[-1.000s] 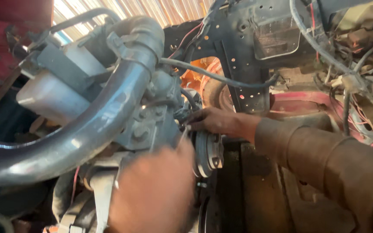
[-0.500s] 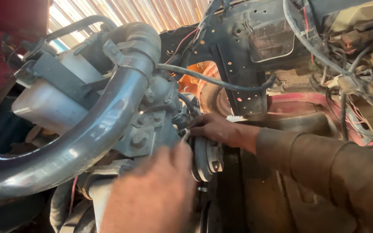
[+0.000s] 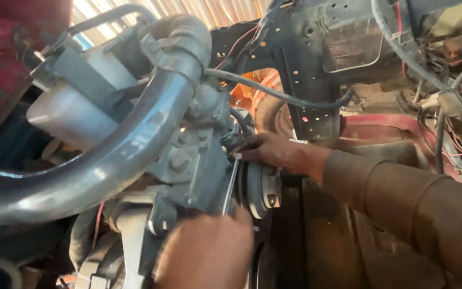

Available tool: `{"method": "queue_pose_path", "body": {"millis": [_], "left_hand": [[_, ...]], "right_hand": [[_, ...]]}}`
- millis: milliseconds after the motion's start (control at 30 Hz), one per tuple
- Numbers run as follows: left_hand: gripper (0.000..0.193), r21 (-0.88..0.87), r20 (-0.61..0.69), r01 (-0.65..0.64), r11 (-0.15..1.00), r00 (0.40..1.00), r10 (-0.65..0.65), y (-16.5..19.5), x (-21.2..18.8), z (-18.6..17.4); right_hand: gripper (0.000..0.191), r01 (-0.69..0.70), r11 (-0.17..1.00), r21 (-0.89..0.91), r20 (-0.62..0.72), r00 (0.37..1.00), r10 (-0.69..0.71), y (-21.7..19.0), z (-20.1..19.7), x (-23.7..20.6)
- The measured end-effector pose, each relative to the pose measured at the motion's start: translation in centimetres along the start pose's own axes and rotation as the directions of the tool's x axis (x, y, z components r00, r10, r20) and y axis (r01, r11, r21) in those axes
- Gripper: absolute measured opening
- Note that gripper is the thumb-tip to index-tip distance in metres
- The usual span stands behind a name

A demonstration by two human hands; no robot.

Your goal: The person uses a wrench to tighten bolts on a car engine component, likely the alternator or a bracket, while holding a hose with the other hand. The hands repeatedly adjust the wrench and reposition the hose throughout the clip.

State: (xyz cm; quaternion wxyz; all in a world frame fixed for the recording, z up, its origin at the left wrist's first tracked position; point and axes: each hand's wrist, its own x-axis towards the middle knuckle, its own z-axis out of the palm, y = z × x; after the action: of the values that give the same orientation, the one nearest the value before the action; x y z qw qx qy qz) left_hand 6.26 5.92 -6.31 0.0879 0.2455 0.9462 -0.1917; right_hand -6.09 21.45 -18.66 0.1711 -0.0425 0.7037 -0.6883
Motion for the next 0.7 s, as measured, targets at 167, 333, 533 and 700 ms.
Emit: {"method": "queue_pose_path", "body": {"millis": [167, 333, 533, 700], "left_hand": [[0.022, 0.009, 0.285, -0.115, 0.993, 0.952, 0.108, -0.5, 0.1, 1.5], [0.020, 0.040, -0.226, -0.091, 0.995, 0.969, 0.097, -1.9, -0.7, 0.4], [0.019, 0.143, -0.766, 0.015, 0.990, 0.635, 0.101, -2.1, -0.4, -1.7], [0.021, 0.113, -0.657, 0.117, 0.987, 0.754, -0.015, -2.8, 0.2, -1.0]], "right_hand": [[0.033, 0.079, 0.997, 0.002, 0.010, 0.997, -0.079, 0.8, -0.1, -0.1], [0.034, 0.125, 0.978, 0.166, -0.065, 0.991, -0.116, 1.5, -0.2, -0.3], [0.032, 0.007, 1.000, -0.002, -0.091, 0.996, -0.007, 1.1, -0.1, 0.2], [0.032, 0.017, 0.995, 0.094, 0.007, 1.000, -0.017, 0.4, -0.1, -0.2]]}}
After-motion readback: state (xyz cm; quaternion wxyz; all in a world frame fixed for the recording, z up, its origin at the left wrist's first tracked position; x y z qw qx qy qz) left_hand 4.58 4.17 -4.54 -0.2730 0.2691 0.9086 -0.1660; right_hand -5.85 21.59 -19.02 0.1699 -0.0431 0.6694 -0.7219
